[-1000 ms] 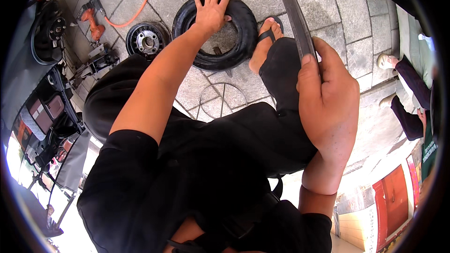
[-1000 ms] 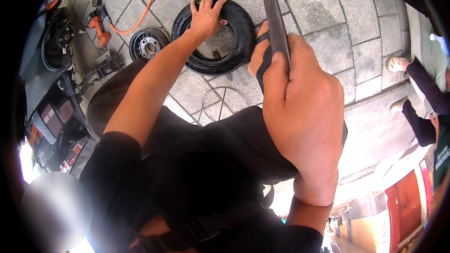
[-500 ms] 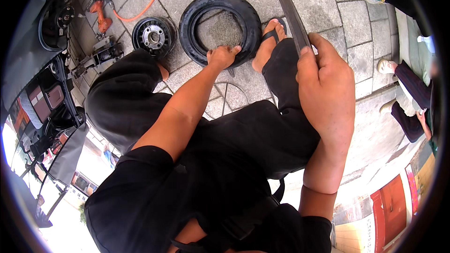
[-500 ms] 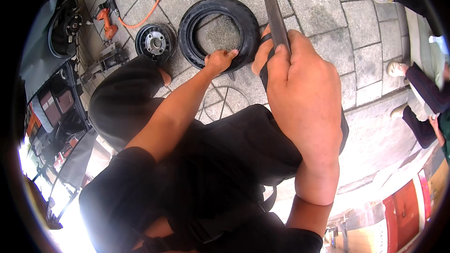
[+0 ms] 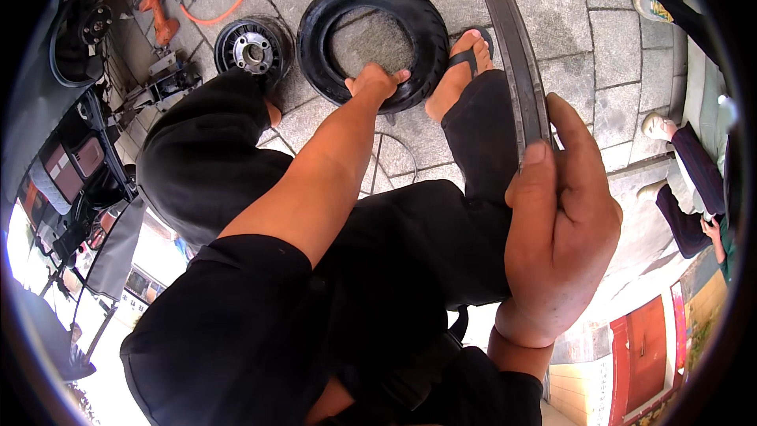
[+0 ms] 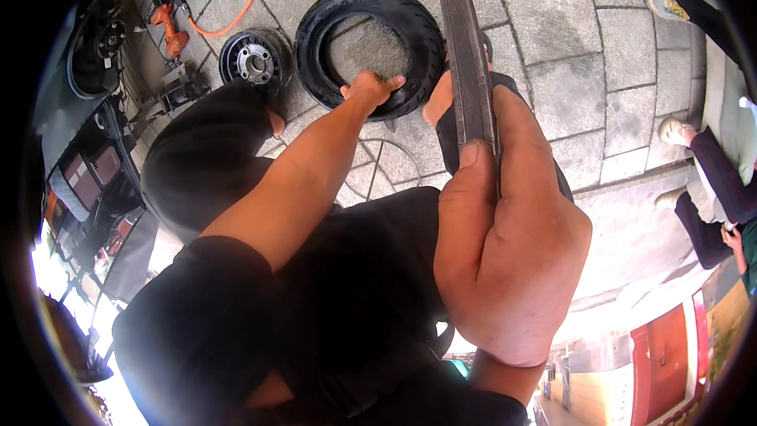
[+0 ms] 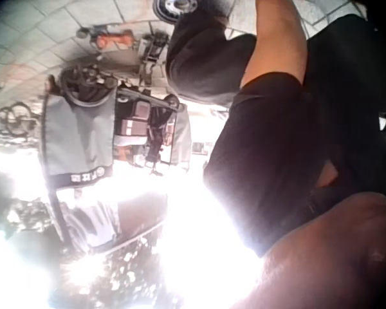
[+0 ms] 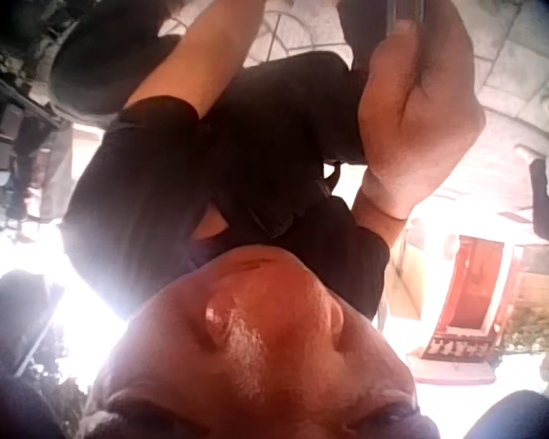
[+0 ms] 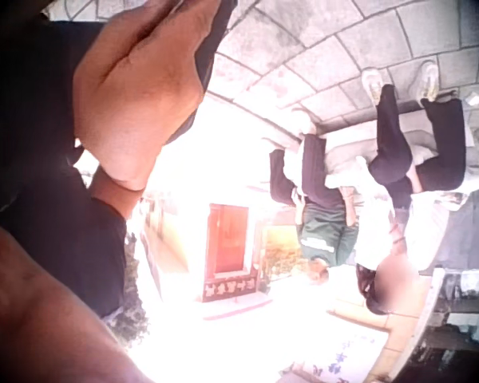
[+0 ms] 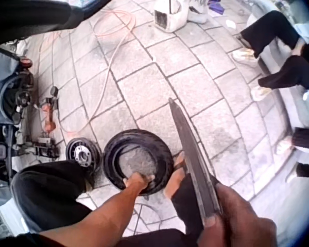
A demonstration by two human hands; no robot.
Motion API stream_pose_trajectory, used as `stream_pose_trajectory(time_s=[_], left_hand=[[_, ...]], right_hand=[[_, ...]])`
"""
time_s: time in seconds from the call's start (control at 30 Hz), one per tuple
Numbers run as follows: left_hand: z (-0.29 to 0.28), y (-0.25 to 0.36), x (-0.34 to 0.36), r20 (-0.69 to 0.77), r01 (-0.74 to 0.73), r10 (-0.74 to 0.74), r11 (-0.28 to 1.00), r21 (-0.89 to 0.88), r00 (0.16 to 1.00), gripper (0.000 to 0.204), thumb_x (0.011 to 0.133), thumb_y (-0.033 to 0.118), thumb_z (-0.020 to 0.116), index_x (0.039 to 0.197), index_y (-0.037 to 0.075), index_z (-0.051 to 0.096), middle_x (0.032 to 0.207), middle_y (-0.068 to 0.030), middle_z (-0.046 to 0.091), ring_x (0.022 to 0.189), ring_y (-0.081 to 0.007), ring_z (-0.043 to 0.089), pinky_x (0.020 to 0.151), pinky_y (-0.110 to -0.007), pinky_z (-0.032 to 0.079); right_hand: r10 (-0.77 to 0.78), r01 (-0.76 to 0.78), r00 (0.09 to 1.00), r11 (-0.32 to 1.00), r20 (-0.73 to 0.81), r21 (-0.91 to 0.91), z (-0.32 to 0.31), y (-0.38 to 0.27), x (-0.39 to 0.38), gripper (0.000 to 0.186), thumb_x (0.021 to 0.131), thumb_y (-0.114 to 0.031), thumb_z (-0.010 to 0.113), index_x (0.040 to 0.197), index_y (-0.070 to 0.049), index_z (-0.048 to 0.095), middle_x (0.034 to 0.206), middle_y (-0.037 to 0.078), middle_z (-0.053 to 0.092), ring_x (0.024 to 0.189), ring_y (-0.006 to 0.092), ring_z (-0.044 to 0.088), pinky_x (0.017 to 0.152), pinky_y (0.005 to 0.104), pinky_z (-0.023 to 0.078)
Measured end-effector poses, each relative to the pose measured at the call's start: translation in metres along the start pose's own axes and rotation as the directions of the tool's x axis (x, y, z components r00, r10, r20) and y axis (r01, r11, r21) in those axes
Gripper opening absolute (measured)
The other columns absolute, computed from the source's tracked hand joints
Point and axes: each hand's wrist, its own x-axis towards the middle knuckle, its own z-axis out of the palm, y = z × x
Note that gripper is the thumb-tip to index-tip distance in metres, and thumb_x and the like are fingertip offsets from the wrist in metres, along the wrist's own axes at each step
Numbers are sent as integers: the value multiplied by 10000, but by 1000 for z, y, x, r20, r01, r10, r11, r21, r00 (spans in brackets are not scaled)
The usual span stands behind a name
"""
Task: The person uses a metal tire lever to pry a tire off a wheel rim, then places the tire on the ground. They pick up the rim, inspect it, and then fit the tire back onto the rim by hand.
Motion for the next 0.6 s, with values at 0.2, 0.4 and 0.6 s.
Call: stream_pose_trajectory(time_s=[0.2, 0.4, 0.6], left_hand=[[-2, -16, 26, 103, -104, 125, 977, -184, 987, 872, 882, 686, 796, 1358, -30, 654, 1275, -176, 768, 1192, -325, 725, 1164, -451, 379], [-17, -49, 35, -149, -298, 275, 651, -698, 950, 484, 1061, 419, 693, 1198, -44, 731, 1033, -127, 796, 928, -253, 753, 864, -399, 593], [39, -81, -50, -340, -676, 708, 701, 228, 619, 648, 942, 371, 810, 1454, 30, 603, 1428, -186, 640, 1285, -366, 635, 1092, -463, 485]], right_hand=[[-19, 19, 999, 1000, 33, 5, 1, 5, 7, 378, 1072, -132, 599, 1376, 86, 653, 686, 24, 608, 653, 56, 527, 606, 242, 423], [-144, 144, 990, 989, 7, -23, -5, 13, 1, 207, 1043, -103, 552, 1134, 2, 705, 727, 114, 737, 647, 340, 734, 621, 415, 552], [-119, 120, 992, 993, 35, -17, -8, 17, -4, 251, 1043, -140, 521, 1103, 10, 714, 731, 100, 751, 718, 331, 751, 704, 430, 569]])
